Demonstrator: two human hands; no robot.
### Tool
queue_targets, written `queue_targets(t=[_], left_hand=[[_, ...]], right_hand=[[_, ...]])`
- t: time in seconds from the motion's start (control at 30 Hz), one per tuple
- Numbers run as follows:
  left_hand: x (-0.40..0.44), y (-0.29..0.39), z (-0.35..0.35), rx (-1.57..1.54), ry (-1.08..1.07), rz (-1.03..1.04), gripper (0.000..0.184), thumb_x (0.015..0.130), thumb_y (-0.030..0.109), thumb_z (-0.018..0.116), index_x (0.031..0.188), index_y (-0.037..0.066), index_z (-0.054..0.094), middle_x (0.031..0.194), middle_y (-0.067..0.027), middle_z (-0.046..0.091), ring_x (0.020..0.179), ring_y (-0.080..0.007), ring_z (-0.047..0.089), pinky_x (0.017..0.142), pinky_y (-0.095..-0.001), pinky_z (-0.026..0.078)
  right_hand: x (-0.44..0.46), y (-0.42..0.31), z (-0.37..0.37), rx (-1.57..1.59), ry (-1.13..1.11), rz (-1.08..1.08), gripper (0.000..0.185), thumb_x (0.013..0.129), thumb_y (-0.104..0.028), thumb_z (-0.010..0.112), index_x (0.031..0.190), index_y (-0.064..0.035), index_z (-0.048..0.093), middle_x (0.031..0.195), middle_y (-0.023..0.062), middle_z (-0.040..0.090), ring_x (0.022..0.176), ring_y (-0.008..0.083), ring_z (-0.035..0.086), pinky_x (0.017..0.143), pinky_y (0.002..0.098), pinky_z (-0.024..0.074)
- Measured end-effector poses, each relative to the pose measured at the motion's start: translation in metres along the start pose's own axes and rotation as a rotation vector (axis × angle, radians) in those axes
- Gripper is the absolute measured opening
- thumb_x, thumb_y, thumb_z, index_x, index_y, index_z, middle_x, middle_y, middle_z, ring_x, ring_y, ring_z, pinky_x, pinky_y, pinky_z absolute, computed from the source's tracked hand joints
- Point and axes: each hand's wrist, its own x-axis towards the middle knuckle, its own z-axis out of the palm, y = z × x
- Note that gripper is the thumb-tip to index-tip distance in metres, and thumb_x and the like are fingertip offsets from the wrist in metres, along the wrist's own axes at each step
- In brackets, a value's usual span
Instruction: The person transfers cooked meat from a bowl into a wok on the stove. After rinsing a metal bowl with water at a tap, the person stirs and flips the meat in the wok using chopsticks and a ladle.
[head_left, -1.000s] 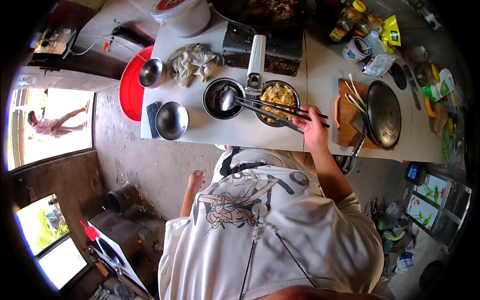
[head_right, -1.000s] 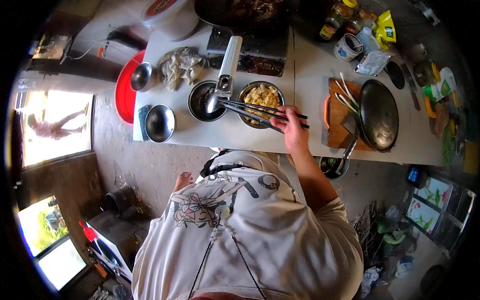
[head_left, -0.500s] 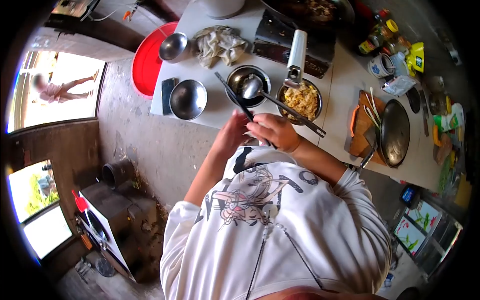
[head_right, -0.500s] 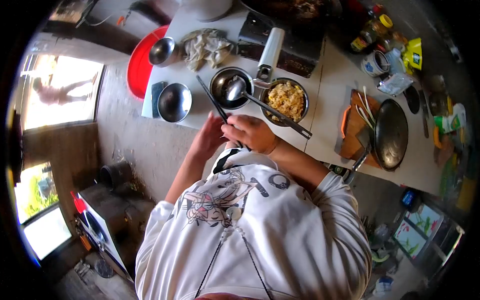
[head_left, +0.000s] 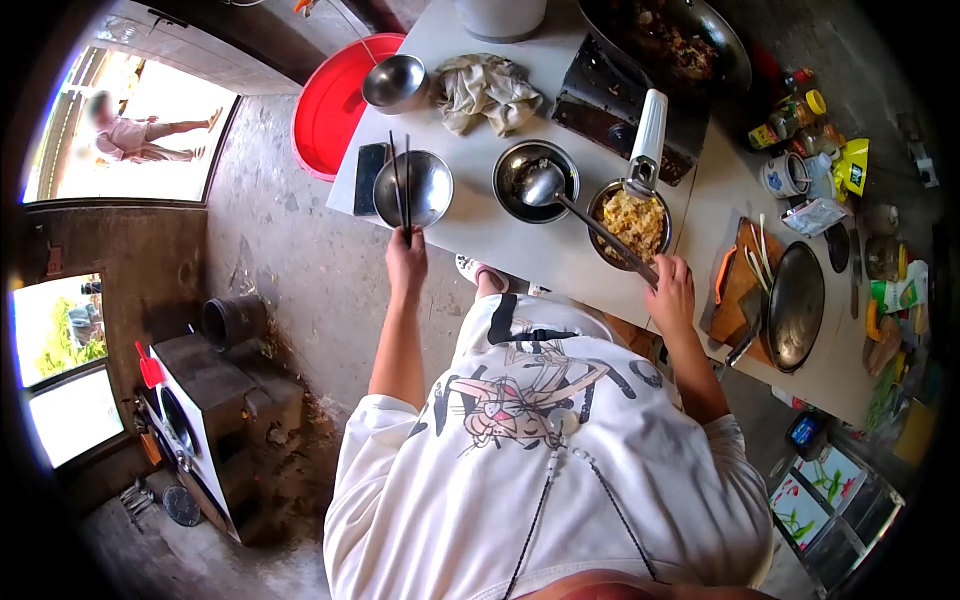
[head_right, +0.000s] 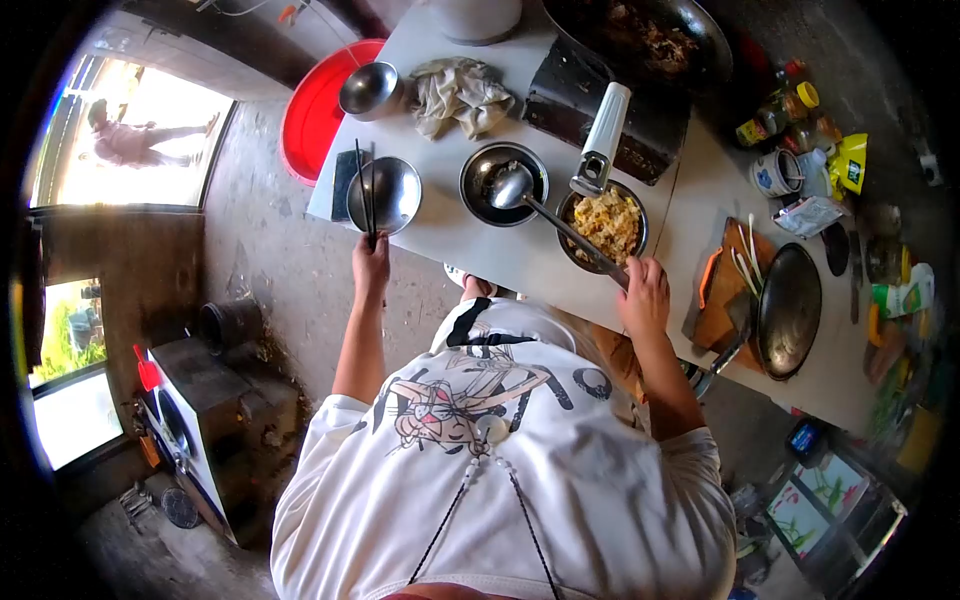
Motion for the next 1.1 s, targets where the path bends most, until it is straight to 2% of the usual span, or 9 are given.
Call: queue_targets(t=[0.07, 0.17, 0.2, 0.3, 0.53, 0.6, 0.8, 0.9, 1.1], left_hand=[[-0.003, 0.009, -0.016, 0.304, 0.094, 0.010, 0.028, 0.083, 0.031, 0.052, 0.099, 0.008, 0.055, 0.077, -0.0179, 0.057, 0.071, -0.0355, 0.056, 0.063, -0.0415, 0.044], [-0.004, 0.011, -0.020, 0.464, 0.197, 0.064, 0.036, 0.082, 0.035, 0.053, 0.109, 0.010, 0.051, 0.088, -0.0189, 0.053, 0.077, -0.0388, 0.055, 0.064, -0.0431, 0.045], [-0.001, 0.014, -0.023, 0.476, 0.107, 0.014, 0.045, 0.082, 0.037, 0.052, 0.118, 0.011, 0.043, 0.096, -0.0190, 0.047, 0.078, -0.0384, 0.055, 0.061, -0.0437, 0.047], [0.004, 0.016, -0.020, 0.558, 0.131, 0.061, 0.052, 0.084, 0.037, 0.050, 0.124, 0.008, 0.036, 0.098, -0.0191, 0.046, 0.076, -0.0382, 0.056, 0.059, -0.0440, 0.047], [0.017, -0.002, -0.010, 0.589, 0.151, 0.062, 0.060, 0.086, 0.040, 0.043, 0.129, 0.001, 0.027, 0.107, -0.0203, 0.043, 0.073, -0.0384, 0.058, 0.058, -0.0439, 0.048], [0.018, -0.002, -0.008, 0.600, 0.153, 0.080, 0.060, 0.087, 0.039, 0.042, 0.130, 0.002, 0.024, 0.112, -0.0195, 0.041, 0.079, -0.0374, 0.057, 0.058, -0.0425, 0.049], [0.032, -0.006, 0.001, 0.692, 0.190, 0.189, 0.060, 0.086, 0.039, 0.041, 0.130, 0.000, 0.027, 0.120, -0.0180, 0.038, 0.092, -0.0334, 0.053, 0.065, -0.0395, 0.048], [0.030, 0.001, 0.000, 0.683, 0.129, 0.120, 0.059, 0.088, 0.041, 0.038, 0.131, 0.002, 0.025, 0.124, -0.0183, 0.034, 0.100, -0.0349, 0.050, 0.072, -0.0417, 0.047], [0.036, -0.002, -0.002, 0.626, 0.163, 0.109, 0.063, 0.087, 0.043, 0.036, 0.131, 0.000, 0.023, 0.134, -0.0194, 0.026, 0.103, -0.0366, 0.050, 0.073, -0.0414, 0.047]], right_hand=[[0.000, 0.005, 0.008, -0.034, -0.064, 0.087, 0.046, 0.065, -0.001, 0.059, 0.108, -0.0100, 0.043, 0.097, 0.0118, 0.048, 0.091, 0.0312, 0.052, 0.074, 0.0391, 0.0449], [0.005, 0.001, 0.013, -0.019, -0.134, 0.114, 0.042, 0.068, -0.003, 0.057, 0.107, -0.0097, 0.043, 0.097, 0.0138, 0.049, 0.086, 0.0314, 0.055, 0.068, 0.0394, 0.0468], [0.006, -0.001, 0.013, -0.020, -0.133, 0.113, 0.042, 0.068, -0.003, 0.057, 0.107, -0.0097, 0.043, 0.097, 0.0138, 0.049, 0.086, 0.0314, 0.055, 0.068, 0.0394, 0.0468], [0.011, -0.008, 0.004, -0.001, -0.073, 0.037, 0.040, 0.070, -0.006, 0.056, 0.108, -0.0109, 0.043, 0.098, 0.0144, 0.051, 0.085, 0.0312, 0.055, 0.066, 0.0392, 0.0475], [0.018, -0.029, -0.029, 0.028, 0.091, -0.051, 0.029, 0.074, -0.012, 0.059, 0.102, -0.0147, 0.050, 0.086, 0.0063, 0.058, 0.074, 0.0262, 0.059, 0.060, 0.0350, 0.0480], [0.018, -0.032, -0.035, 0.054, 0.107, -0.062, 0.027, 0.075, -0.013, 0.060, 0.100, -0.0144, 0.051, 0.085, 0.0056, 0.058, 0.072, 0.0259, 0.059, 0.059, 0.0344, 0.0479], [0.016, -0.036, -0.046, 0.232, 0.050, -0.040, 0.024, 0.077, -0.013, 0.059, 0.100, -0.0120, 0.054, 0.088, 0.0078, 0.060, 0.076, 0.0265, 0.059, 0.062, 0.0331, 0.0476], [0.018, -0.042, -0.057, 0.309, 0.066, -0.047, 0.022, 0.079, -0.013, 0.057, 0.101, -0.0108, 0.057, 0.090, 0.0101, 0.060, 0.078, 0.0269, 0.059, 0.065, 0.0326, 0.0474], [0.020, -0.035, -0.070, 0.394, -0.083, 0.022, 0.023, 0.083, -0.015, 0.052, 0.104, -0.0073, 0.058, 0.091, 0.0148, 0.060, 0.081, 0.0286, 0.059, 0.068, 0.0317, 0.0462]])
